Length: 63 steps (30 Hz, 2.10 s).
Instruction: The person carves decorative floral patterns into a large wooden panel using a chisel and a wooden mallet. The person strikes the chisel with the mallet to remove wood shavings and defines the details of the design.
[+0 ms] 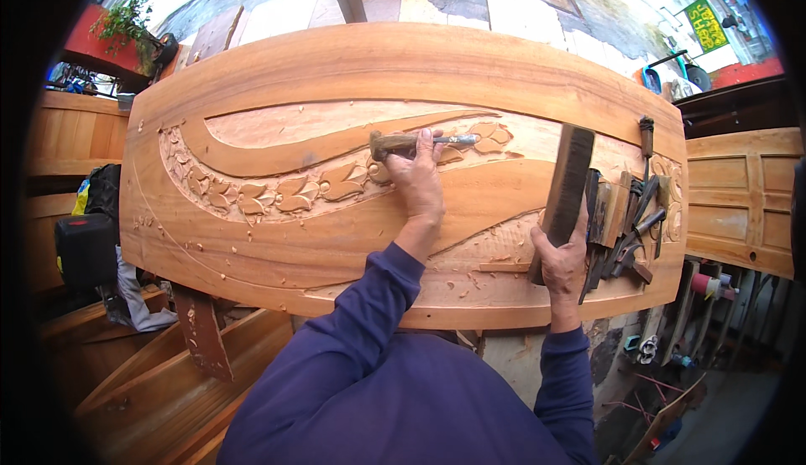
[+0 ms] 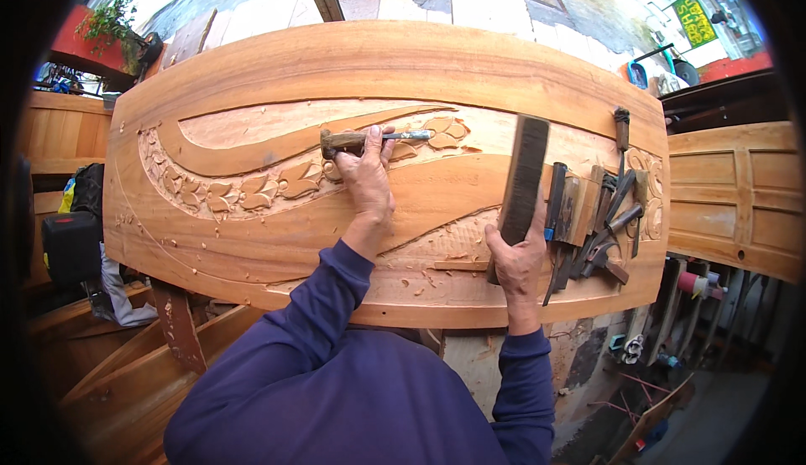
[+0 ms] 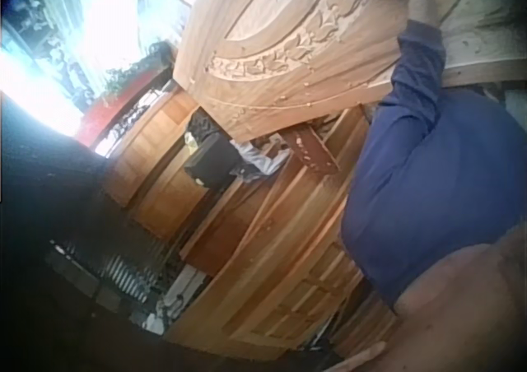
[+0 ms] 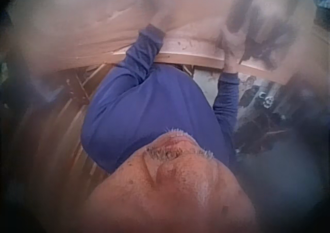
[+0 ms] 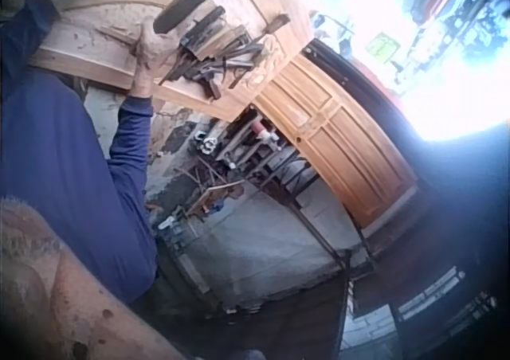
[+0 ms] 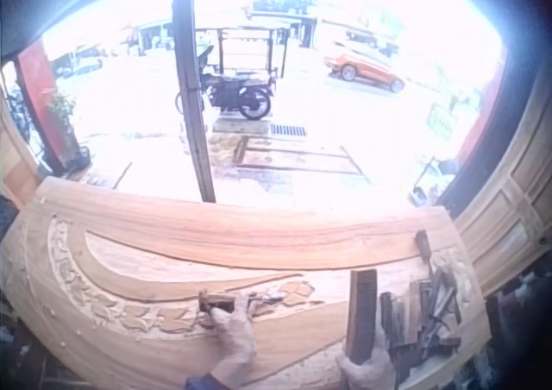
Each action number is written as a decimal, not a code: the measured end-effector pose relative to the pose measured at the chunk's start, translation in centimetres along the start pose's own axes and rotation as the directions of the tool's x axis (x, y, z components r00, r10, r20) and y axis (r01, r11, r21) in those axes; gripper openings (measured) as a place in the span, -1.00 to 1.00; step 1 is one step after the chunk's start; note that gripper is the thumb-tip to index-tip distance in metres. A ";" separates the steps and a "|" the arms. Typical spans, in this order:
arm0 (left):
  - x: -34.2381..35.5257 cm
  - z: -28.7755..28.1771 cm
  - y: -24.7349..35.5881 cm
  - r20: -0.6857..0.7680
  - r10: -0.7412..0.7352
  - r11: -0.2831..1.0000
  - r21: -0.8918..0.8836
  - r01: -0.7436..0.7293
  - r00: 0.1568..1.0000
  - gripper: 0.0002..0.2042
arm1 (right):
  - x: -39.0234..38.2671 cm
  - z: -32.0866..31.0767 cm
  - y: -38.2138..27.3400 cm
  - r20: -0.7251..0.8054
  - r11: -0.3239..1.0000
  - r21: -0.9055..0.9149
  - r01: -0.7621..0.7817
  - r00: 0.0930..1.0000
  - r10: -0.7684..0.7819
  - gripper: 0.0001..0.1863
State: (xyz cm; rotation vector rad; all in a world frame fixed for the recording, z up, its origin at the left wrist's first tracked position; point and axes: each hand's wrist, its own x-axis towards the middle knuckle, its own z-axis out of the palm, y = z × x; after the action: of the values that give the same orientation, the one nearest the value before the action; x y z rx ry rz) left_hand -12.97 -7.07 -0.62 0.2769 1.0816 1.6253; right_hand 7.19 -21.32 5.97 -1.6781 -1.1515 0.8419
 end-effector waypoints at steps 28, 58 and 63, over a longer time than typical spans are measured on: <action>-0.7 1.8 -1.6 0.045 0.247 0.965 0.082 -0.250 0.968 -0.32 | 15.0 11.8 -20.5 0.808 -0.151 -0.347 0.926 0.214 -0.549 -0.25; 7.4 5.6 2.0 0.344 -0.064 0.990 0.143 0.015 0.937 -0.64 | 1.0 -4.0 -3.2 -0.232 0.997 -0.075 0.001 0.973 -0.019 -0.12; 9.8 10.0 -1.4 0.344 -0.018 0.992 0.127 -0.027 0.939 -0.60 | 1.3 -0.9 -3.7 -0.261 0.990 0.138 -0.027 0.963 0.062 -0.10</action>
State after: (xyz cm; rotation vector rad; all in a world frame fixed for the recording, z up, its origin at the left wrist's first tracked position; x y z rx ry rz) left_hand -8.99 6.36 0.47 0.6273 0.9160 1.4443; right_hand 7.28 -19.76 9.67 -1.6528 -0.8589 0.6817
